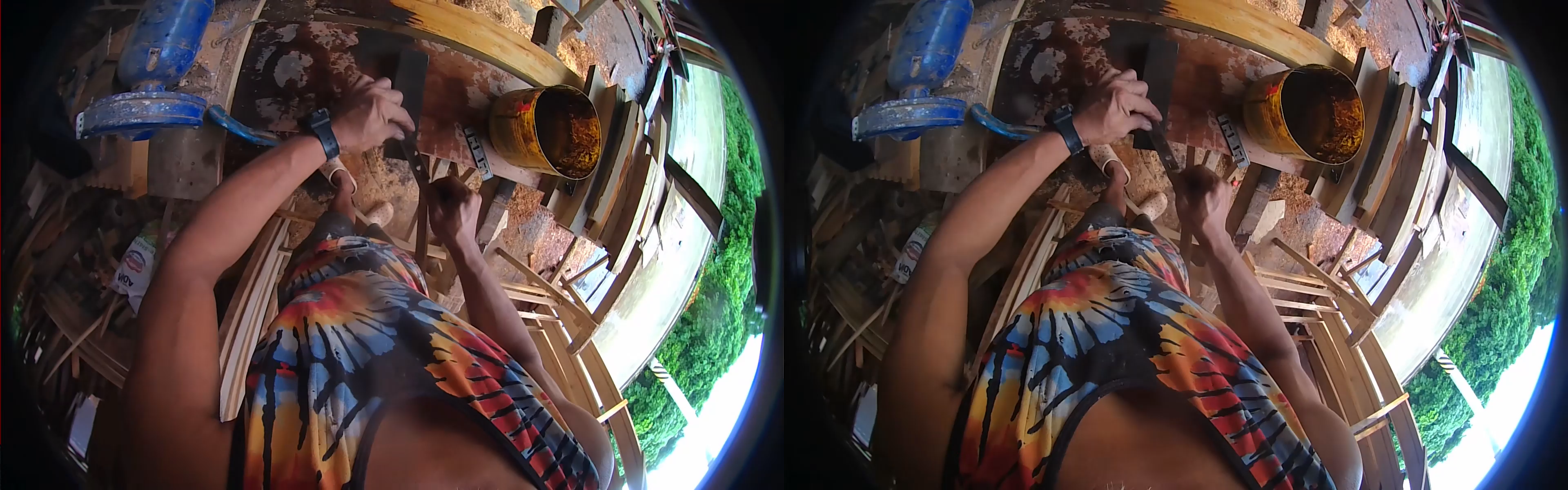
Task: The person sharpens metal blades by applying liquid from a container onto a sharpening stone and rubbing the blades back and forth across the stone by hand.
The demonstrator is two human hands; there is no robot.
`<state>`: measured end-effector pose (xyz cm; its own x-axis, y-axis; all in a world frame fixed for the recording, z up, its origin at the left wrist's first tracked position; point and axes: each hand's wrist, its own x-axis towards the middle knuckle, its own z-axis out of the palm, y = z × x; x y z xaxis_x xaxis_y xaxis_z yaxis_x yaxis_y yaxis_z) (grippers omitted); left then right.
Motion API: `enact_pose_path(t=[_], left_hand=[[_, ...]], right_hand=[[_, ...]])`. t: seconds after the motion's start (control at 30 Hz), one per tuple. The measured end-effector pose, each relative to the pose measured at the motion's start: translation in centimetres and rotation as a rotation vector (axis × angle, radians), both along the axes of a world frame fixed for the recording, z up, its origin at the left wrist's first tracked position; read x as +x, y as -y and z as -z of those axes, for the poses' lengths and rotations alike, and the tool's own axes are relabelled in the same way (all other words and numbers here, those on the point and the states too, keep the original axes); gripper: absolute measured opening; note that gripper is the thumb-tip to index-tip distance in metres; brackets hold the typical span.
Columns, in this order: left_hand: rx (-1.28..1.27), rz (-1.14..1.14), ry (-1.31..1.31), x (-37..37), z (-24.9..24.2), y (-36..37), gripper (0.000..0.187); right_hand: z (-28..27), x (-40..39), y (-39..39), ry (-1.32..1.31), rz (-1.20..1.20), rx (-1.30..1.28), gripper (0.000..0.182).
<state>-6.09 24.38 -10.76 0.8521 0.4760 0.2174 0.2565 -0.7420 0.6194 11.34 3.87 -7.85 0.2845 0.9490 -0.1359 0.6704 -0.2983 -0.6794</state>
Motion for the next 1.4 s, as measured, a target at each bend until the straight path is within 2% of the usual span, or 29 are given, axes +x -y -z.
enact_pose_path(t=[0.1,0.17,0.27,0.37,0.4,0.5,0.53,0.63,0.67,0.73,0.77,0.83,0.9,0.93,1.03,1.17,1.2,1.3,1.33,1.4], left_hand=[[0.133,-0.045,-0.017,-0.4,0.2,-3.6,0.015],[0.163,-0.075,-0.007,-0.9,1.1,-6.6,0.016],[0.128,-0.073,-0.061,-0.8,1.0,-7.5,0.017],[0.108,-0.055,-0.075,-0.1,-0.3,-4.1,0.016],[0.104,-0.052,-0.056,0.2,-0.5,-2.5,0.016],[0.06,-0.023,-0.01,1.0,-0.5,2.0,0.018],[0.028,-0.001,-0.029,1.3,-0.8,3.2,0.022],[-0.049,-0.007,-0.031,1.9,-2.0,6.4,0.032],[-0.143,-0.008,-0.031,2.0,-2.4,7.1,0.048],[-0.165,-0.023,0.038,1.9,-4.5,8.6,0.055],[-0.176,-0.029,0.072,1.8,-5.4,9.5,0.059],[-0.024,0.057,0.071,1.3,-5.9,11.0,0.058],[0.122,0.085,0.051,0.9,-6.2,12.1,0.055],[0.146,0.062,0.043,0.7,-6.6,12.4,0.044],[0.202,0.005,0.101,0.2,-6.8,12.7,0.034],[-0.145,-0.316,0.213,0.4,-4.9,13.9,0.021],[-0.601,-0.374,0.268,0.3,-3.7,14.5,0.021],[-1.57,-0.606,0.347,0.2,-6.5,14.9,0.024],[-1.577,-0.64,0.37,0.2,-6.4,15.2,0.026],[-1.579,-0.67,0.463,0.6,-6.6,16.0,0.026]], right_hand=[[1.3,0.3,-3.9,0.139,-0.096,0.028,0.021],[0.6,-0.6,-7.4,0.003,-0.009,0.156,0.021],[2.3,-0.3,-8.3,0.02,-0.01,0.227,0.021],[1.3,0.1,-5.1,0.095,-0.054,0.226,0.023],[1.2,0.6,-3.0,0.079,-0.072,0.042,0.021],[0.6,1.2,2.3,0.023,-0.043,0.045,0.022],[0.5,1.6,3.6,0.019,-0.065,0.076,0.024],[-1.2,1.8,7.1,-0.161,0.14,-0.082,0.02],[-2.0,1.9,7.6,-0.17,0.136,-0.093,0.02],[-4.2,2.1,8.4,-0.186,0.142,-0.125,0.021],[-3.9,2.3,9.0,-0.256,0.168,-0.141,0.021],[-3.3,2.5,9.6,-0.399,0.219,-0.161,0.021],[-4.7,2.4,9.0,-0.651,0.314,-0.237,0.02],[-5.5,2.3,8.6,-0.778,0.36,-0.275,0.019],[-5.8,2.8,8.0,-1.094,0.39,-0.24,0.017],[-5.5,2.7,6.3,-1.478,0.518,-0.039,0.018],[-4.8,2.9,6.0,-1.334,0.48,-0.089,0.024],[-7.0,-0.2,3.8,-0.874,0.271,-0.118,0.036],[-6.3,-0.5,3.6,-0.868,0.198,-0.131,0.042],[-6.1,-0.8,3.0,-0.929,0.177,-0.216,0.04]])
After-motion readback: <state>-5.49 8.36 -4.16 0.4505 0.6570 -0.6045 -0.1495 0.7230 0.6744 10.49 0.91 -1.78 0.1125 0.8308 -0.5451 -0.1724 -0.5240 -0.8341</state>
